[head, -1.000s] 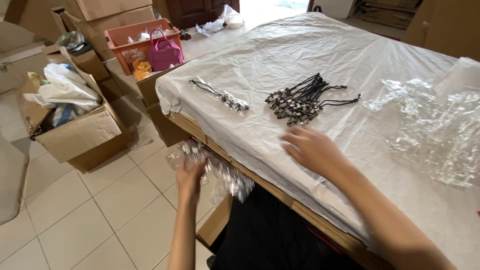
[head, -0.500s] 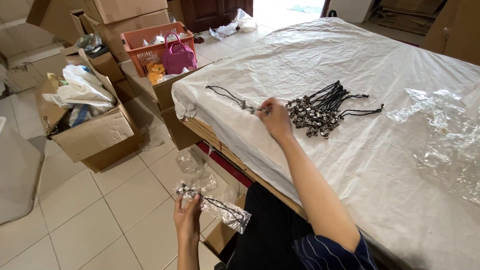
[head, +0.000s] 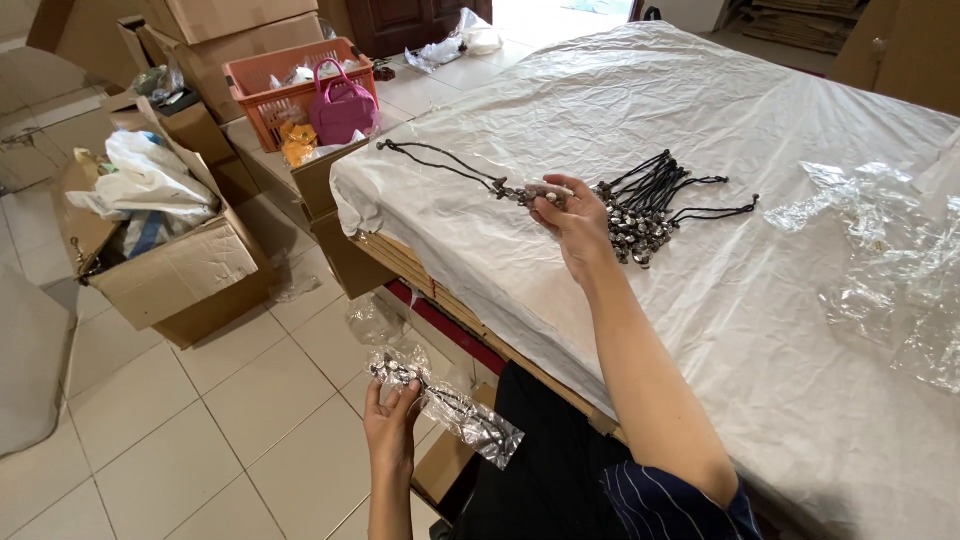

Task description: Packaging individual necklaces into plastic sleeves at a workstation

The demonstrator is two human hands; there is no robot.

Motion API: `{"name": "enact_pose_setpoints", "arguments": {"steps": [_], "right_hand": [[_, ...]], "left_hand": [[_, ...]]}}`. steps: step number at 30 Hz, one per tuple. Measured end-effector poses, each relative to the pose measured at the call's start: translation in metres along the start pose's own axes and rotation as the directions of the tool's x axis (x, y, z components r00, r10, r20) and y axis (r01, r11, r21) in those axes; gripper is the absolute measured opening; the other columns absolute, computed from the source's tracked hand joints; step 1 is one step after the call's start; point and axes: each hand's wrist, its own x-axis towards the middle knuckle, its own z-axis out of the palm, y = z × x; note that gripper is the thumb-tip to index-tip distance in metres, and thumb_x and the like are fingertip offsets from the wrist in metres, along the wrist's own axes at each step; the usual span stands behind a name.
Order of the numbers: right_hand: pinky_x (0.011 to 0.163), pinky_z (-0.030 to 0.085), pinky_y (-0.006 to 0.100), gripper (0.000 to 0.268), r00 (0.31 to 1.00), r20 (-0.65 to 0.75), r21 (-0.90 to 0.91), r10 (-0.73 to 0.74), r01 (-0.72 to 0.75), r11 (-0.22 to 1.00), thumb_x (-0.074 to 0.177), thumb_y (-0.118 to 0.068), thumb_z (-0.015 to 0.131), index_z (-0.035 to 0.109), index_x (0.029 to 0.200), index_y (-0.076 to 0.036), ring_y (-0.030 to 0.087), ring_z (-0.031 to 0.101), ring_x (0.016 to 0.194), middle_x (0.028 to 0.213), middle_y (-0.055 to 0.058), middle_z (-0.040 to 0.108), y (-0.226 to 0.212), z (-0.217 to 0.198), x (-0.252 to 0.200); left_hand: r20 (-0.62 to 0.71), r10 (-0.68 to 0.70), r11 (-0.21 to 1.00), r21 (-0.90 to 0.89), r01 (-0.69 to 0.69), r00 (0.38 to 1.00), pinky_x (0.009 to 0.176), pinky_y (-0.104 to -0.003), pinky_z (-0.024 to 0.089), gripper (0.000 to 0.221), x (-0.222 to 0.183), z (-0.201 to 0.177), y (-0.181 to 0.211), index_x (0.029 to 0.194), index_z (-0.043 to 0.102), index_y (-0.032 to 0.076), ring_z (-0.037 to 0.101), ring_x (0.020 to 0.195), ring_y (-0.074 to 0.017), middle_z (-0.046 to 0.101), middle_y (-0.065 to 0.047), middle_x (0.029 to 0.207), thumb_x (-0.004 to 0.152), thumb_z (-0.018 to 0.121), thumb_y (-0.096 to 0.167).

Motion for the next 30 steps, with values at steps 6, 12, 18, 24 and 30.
{"name": "enact_pose_setpoints", "arguments": {"steps": [6, 12, 18, 24, 30], "right_hand": [[0.082, 0.059, 0.033, 0.052, 1.0, 0.016, 0.053, -0.011, 0.01, 0.999, 0.076, 0.003, 0.083, 0.065, 0.122, -0.013, 0.024, 0.072, 0.1, 0.114, 0.015, 0.075, -0.006, 0.001, -0.005], [0.078, 0.051, 0.032, 0.055, 0.992, -0.127, 0.27, -0.026, 0.06, 0.961, 0.073, -0.004, 0.087, 0.06, 0.119, -0.016, 0.026, 0.068, 0.101, 0.117, 0.024, 0.075, -0.009, 0.003, 0.001], [0.074, 0.06, 0.031, 0.048, 0.96, -0.24, 0.039, -0.142, 0.155, 0.987, 0.074, -0.012, 0.089, 0.057, 0.109, -0.008, 0.026, 0.075, 0.092, 0.105, 0.021, 0.075, -0.008, 0.031, 0.014], [0.094, 0.061, 0.03, 0.055, 0.929, -0.216, -0.59, -0.301, 0.121, 0.798, 0.087, -0.015, 0.081, 0.054, 0.132, 0.003, 0.027, 0.066, 0.109, 0.123, 0.022, 0.062, -0.001, 0.06, 0.048], [0.066, 0.054, 0.022, 0.041, 0.989, 0.11, -0.957, -0.1, 0.132, 0.259, 0.095, -0.025, 0.073, 0.065, 0.128, -0.003, 0.018, 0.056, 0.077, 0.122, 0.018, 0.059, 0.002, 0.109, -0.038]], "left_hand": [[-0.036, -0.021, 1.0, 0.017, 0.022, 0.999, 0.097, -0.039, 0.055, 0.105, 0.0, -0.003, 0.001, 0.16, 0.028, 0.01, 0.064, 0.114, -0.0302, 0.044, -0.032, 0.151, 0.068, 0.08, 0.006], [-0.037, -0.016, 1.0, 0.017, 0.017, 0.999, 0.097, -0.04, 0.054, 0.1, -0.002, -0.002, 0.004, 0.158, 0.03, 0.01, 0.063, 0.113, -0.0295, 0.05, -0.03, 0.142, 0.071, 0.078, 0.004], [-0.055, -0.039, 0.998, 0.05, 0.042, 0.998, 0.098, -0.042, 0.055, 0.107, -0.011, 0.005, 0.009, 0.161, 0.024, 0.009, 0.065, 0.112, -0.0326, 0.049, -0.031, 0.147, 0.069, 0.079, 0.006], [-0.025, -0.068, 0.995, 0.067, 0.069, 0.997, 0.098, -0.044, 0.052, 0.108, -0.013, 0.013, 0.003, 0.163, 0.021, 0.009, 0.064, 0.109, -0.0328, 0.058, -0.027, 0.136, 0.072, 0.077, 0.004], [-0.007, -0.078, 0.996, 0.05, 0.078, 0.997, 0.092, -0.041, 0.054, 0.103, -0.005, 0.005, -0.012, 0.161, 0.026, 0.008, 0.066, 0.102, -0.0295, 0.062, -0.025, 0.128, 0.072, 0.078, 0.003]]}}
